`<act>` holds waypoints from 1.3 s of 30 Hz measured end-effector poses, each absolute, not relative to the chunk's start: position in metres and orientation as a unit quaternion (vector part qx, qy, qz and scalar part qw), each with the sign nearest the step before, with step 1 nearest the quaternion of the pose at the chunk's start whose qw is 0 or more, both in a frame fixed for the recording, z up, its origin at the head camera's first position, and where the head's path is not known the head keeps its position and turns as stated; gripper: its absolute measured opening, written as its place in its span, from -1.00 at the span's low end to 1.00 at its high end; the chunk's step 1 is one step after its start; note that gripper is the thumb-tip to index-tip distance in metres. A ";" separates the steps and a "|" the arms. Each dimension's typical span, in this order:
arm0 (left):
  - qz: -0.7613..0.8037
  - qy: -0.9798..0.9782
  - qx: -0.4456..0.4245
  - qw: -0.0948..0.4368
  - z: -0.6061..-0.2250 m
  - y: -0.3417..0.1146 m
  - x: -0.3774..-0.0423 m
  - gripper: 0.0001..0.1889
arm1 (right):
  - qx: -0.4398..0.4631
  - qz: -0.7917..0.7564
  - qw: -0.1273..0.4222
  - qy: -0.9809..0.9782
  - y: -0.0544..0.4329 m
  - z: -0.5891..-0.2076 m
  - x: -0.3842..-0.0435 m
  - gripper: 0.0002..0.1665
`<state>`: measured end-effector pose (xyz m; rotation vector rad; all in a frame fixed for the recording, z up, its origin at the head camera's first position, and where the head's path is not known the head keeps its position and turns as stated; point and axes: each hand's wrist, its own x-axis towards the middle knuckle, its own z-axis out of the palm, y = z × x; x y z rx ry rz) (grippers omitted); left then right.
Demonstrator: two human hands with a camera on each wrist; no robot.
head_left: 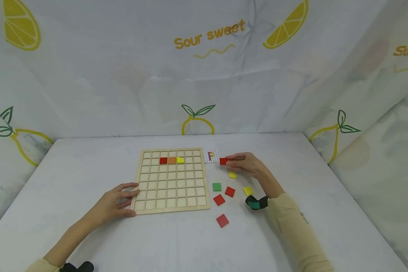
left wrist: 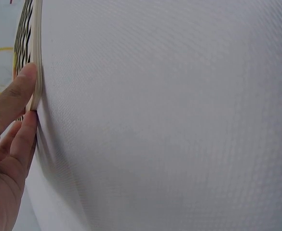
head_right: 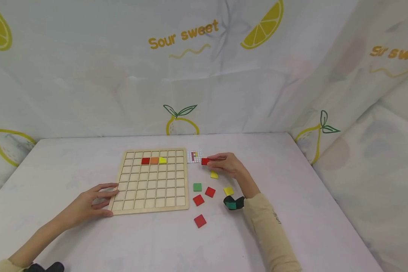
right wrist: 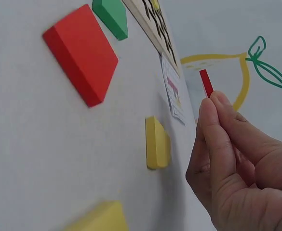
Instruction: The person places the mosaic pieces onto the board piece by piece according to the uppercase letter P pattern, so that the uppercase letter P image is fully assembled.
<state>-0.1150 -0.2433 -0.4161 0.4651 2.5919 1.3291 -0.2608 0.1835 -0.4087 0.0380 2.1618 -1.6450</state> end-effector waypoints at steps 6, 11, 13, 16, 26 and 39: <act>0.445 0.876 0.163 0.095 -0.416 -0.244 -0.115 -0.32 | 0.008 -0.605 0.217 0.766 0.168 -0.411 -0.261 -0.53; 0.450 0.873 0.162 0.096 -0.416 -0.245 -0.115 -0.32 | 0.014 -0.621 0.223 0.751 0.156 -0.411 -0.261 -0.54; 0.452 0.872 0.161 0.097 -0.416 -0.245 -0.115 -0.32 | 0.015 -0.630 0.225 0.743 0.152 -0.411 -0.262 -0.55; 0.457 0.869 0.160 0.099 -0.416 -0.245 -0.114 -0.32 | 0.008 -0.634 0.226 0.739 0.145 -0.411 -0.261 -0.56; 0.465 0.864 0.165 0.098 -0.416 -0.245 -0.114 -0.32 | -0.008 -0.626 0.222 0.748 0.116 -0.408 -0.259 -0.59; 0.448 0.874 0.167 0.092 -0.416 -0.245 -0.114 -0.32 | -0.018 -0.683 0.261 0.682 0.075 -0.406 -0.258 -0.59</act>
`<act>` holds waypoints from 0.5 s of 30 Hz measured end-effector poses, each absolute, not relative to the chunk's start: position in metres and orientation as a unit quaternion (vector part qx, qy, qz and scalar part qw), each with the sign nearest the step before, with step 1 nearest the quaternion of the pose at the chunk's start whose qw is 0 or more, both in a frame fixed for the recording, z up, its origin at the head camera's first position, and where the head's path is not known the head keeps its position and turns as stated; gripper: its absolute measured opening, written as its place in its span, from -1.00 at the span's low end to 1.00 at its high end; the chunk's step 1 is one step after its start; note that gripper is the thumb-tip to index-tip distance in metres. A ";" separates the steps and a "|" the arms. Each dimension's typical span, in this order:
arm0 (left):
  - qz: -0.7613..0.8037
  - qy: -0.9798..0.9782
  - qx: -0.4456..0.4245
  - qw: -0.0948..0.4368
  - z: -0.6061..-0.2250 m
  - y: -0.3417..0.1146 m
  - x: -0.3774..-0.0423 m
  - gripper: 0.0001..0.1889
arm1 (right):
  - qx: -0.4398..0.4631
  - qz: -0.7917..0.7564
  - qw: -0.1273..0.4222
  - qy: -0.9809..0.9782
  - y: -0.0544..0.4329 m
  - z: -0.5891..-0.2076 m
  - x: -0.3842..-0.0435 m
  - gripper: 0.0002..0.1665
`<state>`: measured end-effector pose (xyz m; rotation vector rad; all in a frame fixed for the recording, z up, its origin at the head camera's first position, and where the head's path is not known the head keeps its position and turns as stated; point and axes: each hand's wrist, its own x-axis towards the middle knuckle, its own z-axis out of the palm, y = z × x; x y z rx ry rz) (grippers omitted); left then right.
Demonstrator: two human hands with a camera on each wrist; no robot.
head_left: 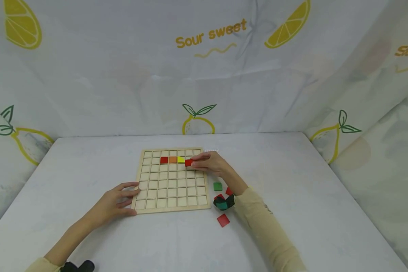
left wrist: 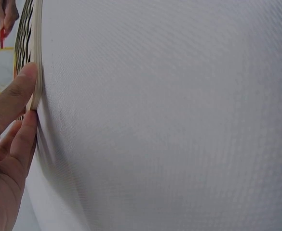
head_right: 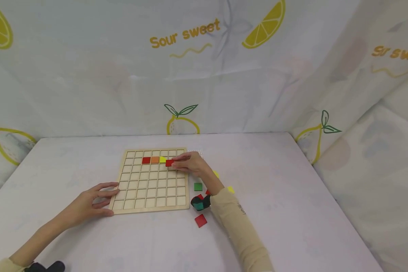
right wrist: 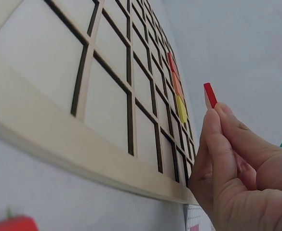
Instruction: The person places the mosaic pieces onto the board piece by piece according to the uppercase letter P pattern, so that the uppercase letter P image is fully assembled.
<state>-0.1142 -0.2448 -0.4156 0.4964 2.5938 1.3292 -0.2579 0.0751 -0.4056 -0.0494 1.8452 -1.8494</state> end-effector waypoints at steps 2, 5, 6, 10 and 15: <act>0.444 0.875 0.168 0.091 -0.416 -0.245 -0.115 -0.32 | -0.018 -0.688 0.265 0.675 0.071 -0.405 -0.258 -0.59; 0.444 0.875 0.169 0.090 -0.416 -0.245 -0.115 -0.31 | -0.016 -0.697 0.266 0.665 0.064 -0.406 -0.258 -0.58; 0.445 0.875 0.169 0.090 -0.416 -0.245 -0.115 -0.31 | -0.015 -0.701 0.267 0.661 0.062 -0.406 -0.258 -0.58; 0.449 0.873 0.169 0.092 -0.417 -0.245 -0.115 -0.31 | -0.010 -0.707 0.263 0.656 0.053 -0.406 -0.256 -0.59; 0.446 0.875 0.165 0.092 -0.417 -0.245 -0.115 -0.31 | -0.005 -0.707 0.245 0.664 0.042 -0.407 -0.254 -0.62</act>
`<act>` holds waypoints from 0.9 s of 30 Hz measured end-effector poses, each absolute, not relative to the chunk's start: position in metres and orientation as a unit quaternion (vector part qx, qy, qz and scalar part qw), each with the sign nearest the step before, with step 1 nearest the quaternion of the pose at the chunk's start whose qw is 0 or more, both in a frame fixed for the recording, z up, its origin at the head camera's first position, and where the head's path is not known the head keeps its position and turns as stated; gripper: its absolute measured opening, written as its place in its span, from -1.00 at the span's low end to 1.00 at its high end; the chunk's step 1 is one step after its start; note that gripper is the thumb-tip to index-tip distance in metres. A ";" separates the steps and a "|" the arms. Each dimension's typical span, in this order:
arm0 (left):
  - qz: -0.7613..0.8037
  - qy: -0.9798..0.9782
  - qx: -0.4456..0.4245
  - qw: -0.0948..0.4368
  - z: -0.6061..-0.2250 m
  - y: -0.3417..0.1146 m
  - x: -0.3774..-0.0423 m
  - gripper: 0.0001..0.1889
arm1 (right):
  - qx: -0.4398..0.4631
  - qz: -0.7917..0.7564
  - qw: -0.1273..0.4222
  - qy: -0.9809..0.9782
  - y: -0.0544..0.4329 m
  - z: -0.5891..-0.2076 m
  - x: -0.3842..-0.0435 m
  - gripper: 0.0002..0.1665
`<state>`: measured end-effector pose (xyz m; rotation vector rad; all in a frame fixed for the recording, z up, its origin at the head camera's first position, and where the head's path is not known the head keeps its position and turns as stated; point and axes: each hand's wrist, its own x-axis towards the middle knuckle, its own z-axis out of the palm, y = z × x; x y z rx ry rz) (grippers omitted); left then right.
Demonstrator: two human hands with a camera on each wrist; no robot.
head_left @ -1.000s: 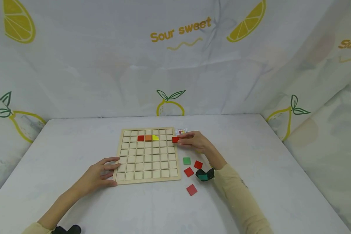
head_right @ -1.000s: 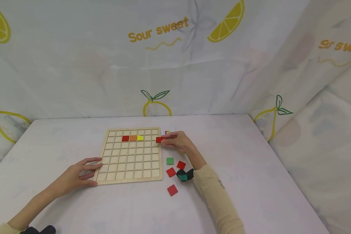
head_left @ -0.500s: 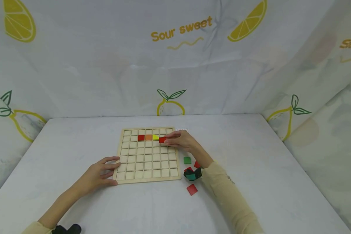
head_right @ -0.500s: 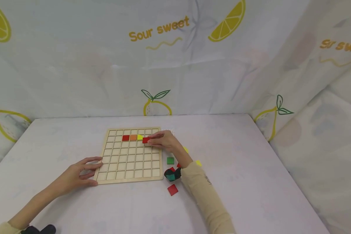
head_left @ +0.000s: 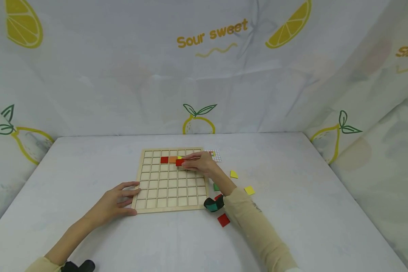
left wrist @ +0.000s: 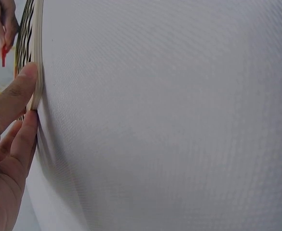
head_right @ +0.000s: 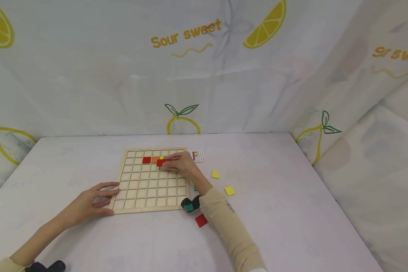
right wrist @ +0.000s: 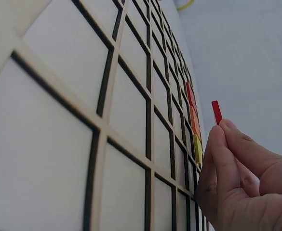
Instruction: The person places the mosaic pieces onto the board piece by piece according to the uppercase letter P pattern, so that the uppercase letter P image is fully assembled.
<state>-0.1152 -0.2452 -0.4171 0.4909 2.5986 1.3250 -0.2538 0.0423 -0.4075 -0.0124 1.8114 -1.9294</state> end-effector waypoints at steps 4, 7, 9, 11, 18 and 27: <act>0.446 0.875 0.166 0.092 -0.417 -0.245 -0.115 -0.32 | -0.005 -0.703 0.237 0.670 0.033 -0.408 -0.252 -0.64; 0.451 0.872 0.166 0.093 -0.417 -0.246 -0.115 -0.32 | -0.009 -0.701 0.231 0.675 0.027 -0.409 -0.251 -0.64; 0.454 0.870 0.166 0.095 -0.416 -0.246 -0.115 -0.32 | -0.016 -0.695 0.226 0.683 0.023 -0.409 -0.250 -0.64; 0.459 0.868 0.165 0.097 -0.416 -0.246 -0.115 -0.32 | -0.027 -0.675 0.213 0.706 0.020 -0.409 -0.249 -0.65; 0.450 0.873 0.164 0.093 -0.416 -0.245 -0.116 -0.32 | -0.083 -0.547 0.128 0.823 0.009 -0.409 -0.244 -0.73; 0.450 0.873 0.161 0.097 -0.417 -0.245 -0.116 -0.32 | -0.113 -0.505 0.096 0.850 0.000 -0.412 -0.244 -0.78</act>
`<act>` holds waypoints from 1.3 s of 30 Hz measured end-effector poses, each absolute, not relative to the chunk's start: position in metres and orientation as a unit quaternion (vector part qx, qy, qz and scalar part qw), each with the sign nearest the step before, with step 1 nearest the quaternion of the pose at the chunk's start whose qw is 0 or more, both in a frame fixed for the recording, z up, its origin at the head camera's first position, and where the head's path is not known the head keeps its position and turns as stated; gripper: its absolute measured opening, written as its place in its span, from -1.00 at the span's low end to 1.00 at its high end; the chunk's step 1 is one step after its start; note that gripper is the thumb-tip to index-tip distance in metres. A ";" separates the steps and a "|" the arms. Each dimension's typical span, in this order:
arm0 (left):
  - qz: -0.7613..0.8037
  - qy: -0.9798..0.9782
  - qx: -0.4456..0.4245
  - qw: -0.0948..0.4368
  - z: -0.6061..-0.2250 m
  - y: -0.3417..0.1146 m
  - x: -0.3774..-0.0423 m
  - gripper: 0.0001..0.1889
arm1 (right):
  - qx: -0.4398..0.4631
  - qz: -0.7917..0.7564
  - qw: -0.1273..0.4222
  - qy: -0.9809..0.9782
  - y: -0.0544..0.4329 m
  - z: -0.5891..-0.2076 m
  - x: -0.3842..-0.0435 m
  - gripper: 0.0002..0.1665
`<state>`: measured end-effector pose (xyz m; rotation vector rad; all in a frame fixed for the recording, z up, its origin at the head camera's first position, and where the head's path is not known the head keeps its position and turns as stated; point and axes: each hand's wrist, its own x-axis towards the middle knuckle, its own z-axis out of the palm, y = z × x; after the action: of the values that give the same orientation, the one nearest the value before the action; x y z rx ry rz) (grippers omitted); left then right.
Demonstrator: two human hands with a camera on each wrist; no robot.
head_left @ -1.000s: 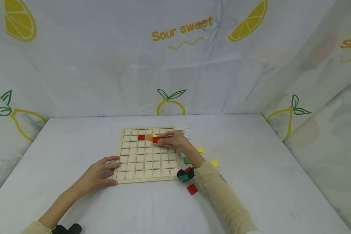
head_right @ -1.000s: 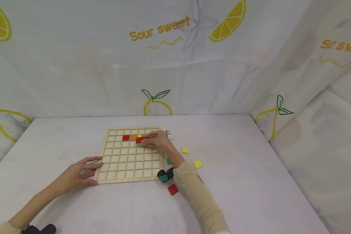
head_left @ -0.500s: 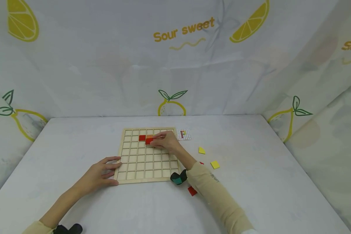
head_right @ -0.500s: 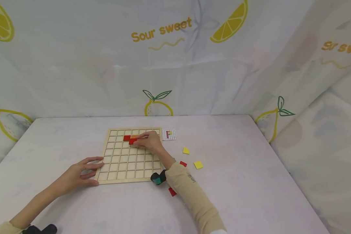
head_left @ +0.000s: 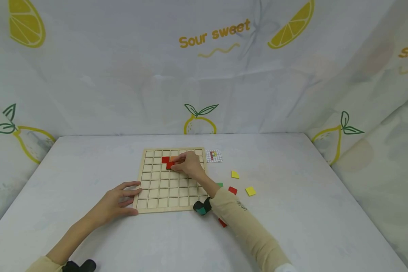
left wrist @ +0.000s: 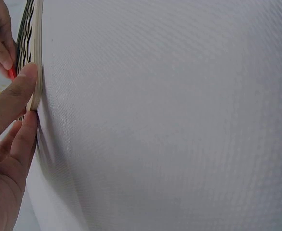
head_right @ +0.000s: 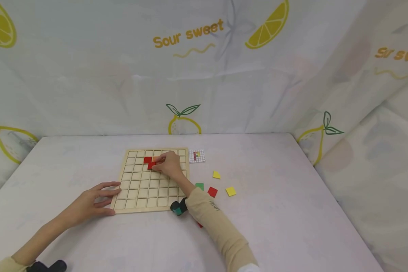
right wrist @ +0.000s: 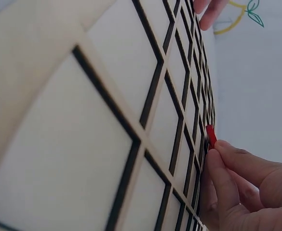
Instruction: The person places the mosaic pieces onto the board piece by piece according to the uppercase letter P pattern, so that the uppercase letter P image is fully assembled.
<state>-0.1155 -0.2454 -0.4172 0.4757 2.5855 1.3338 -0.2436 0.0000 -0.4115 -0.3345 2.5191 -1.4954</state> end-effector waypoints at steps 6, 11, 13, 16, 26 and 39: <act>0.442 0.877 0.167 0.090 -0.417 -0.245 -0.116 -0.32 | -0.129 -0.482 0.084 0.862 -0.004 -0.410 -0.243 -0.79; 0.444 0.876 0.165 0.090 -0.417 -0.245 -0.116 -0.33 | -0.129 -0.474 0.082 0.867 -0.008 -0.410 -0.242 -0.79; 0.443 0.876 0.165 0.090 -0.417 -0.245 -0.116 -0.33 | -0.125 -0.474 0.086 0.868 -0.010 -0.410 -0.242 -0.79; 0.440 0.878 0.165 0.089 -0.418 -0.246 -0.116 -0.33 | -0.124 -0.470 0.088 0.870 -0.012 -0.409 -0.240 -0.78; 0.438 0.880 0.160 0.090 -0.417 -0.246 -0.116 -0.33 | -0.122 -0.486 0.096 0.860 -0.013 -0.409 -0.239 -0.79; 0.440 0.879 0.161 0.090 -0.417 -0.245 -0.116 -0.33 | -0.126 -0.496 0.099 0.853 -0.013 -0.408 -0.238 -0.81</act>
<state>-0.1157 -0.2453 -0.4168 0.4782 2.6121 1.3094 -0.2384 -0.0129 -0.4085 -0.3727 2.5237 -1.4682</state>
